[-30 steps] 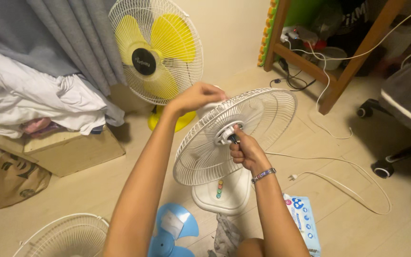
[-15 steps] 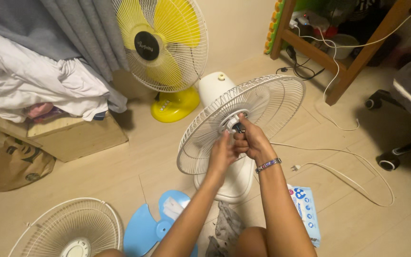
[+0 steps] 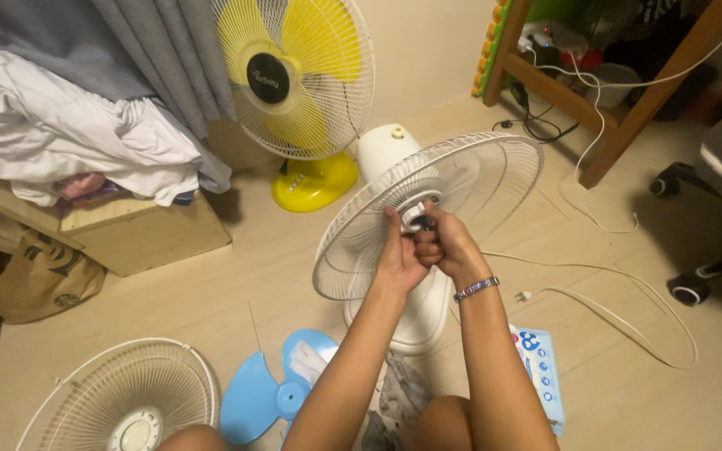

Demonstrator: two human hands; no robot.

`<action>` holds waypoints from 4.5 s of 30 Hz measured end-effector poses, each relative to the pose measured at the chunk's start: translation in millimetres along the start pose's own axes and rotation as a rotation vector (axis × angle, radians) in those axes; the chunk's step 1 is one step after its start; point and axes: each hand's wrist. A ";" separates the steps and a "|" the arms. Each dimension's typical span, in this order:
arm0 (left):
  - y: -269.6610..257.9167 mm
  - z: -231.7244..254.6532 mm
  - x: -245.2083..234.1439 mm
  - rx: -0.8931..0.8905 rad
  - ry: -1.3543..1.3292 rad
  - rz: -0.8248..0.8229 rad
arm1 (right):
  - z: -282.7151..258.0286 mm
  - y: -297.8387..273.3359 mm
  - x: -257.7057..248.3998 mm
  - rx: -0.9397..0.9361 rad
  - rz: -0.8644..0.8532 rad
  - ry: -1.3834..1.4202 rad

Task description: The person reassembles a white electric fan by attaching a blue fan blade to the motor shaft and securing it with a nut. They then place the front wire cage over the blade and fasten it to the fan head.

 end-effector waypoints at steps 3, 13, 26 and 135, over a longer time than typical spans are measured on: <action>3.1 -0.9 4.8 -0.014 -0.009 0.099 | -1.3 0.7 -4.1 0.001 0.018 0.006; 9.3 19.8 7.7 -0.193 -0.155 -0.336 | 5.6 5.6 -1.3 -0.037 0.011 -0.117; 24.4 16.1 -7.3 -0.115 0.135 0.247 | 9.6 -3.5 11.4 -0.149 0.142 -0.428; -0.9 30.6 26.6 0.034 0.015 0.107 | -72.5 -46.8 93.3 -1.398 0.980 -1.600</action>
Point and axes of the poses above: each hand's wrist, its own y-axis towards the middle knuckle, its own x-axis out of the palm, z = x × y, and after that the axes turned 9 degrees about -z, right-handed
